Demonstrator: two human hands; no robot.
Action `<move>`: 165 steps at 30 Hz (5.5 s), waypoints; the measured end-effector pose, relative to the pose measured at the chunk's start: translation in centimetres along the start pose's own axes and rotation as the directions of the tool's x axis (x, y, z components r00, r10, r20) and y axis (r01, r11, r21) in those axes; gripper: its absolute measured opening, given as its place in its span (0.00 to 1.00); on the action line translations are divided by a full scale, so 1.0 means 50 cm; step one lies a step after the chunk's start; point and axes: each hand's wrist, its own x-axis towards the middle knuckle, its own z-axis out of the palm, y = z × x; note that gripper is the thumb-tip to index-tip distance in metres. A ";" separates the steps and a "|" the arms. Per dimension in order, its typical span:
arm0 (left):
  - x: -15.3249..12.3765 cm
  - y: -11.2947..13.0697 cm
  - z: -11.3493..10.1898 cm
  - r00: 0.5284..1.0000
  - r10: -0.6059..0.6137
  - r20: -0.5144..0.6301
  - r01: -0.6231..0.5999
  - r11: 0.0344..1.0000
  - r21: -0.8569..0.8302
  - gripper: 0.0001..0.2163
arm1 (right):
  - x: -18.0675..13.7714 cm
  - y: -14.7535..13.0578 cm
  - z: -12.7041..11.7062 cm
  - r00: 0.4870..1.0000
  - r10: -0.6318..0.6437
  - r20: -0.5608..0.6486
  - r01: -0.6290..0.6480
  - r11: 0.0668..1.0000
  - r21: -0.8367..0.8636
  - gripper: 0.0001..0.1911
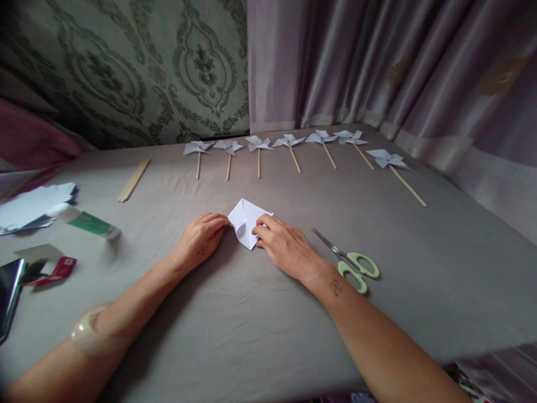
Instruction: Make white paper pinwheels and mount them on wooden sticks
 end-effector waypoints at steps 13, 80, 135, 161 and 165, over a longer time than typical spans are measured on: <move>0.009 -0.027 0.001 1.000 -0.006 0.000 0.006 0.998 -0.066 0.12 | 0.004 -0.013 0.021 0.997 -0.073 -0.008 0.072 0.997 -0.032 0.11; 0.001 0.029 -0.016 0.978 0.204 0.040 -0.201 0.977 -0.064 0.12 | 0.059 -0.010 0.057 0.935 0.302 -0.185 -0.235 0.921 0.311 0.09; -0.004 0.029 -0.018 0.983 0.175 0.057 -0.170 0.982 -0.085 0.13 | 0.071 0.002 0.040 0.988 0.156 0.008 -0.154 0.970 0.190 0.13; -0.007 0.028 -0.018 0.967 0.154 -0.201 -0.182 0.974 -0.131 0.09 | 0.159 0.014 -0.038 0.936 0.124 0.328 -0.116 0.992 -0.047 0.14; -0.005 0.027 -0.017 0.969 0.170 -0.179 -0.197 0.970 -0.145 0.09 | 0.160 0.009 -0.040 0.931 0.131 0.341 -0.116 0.991 -0.064 0.13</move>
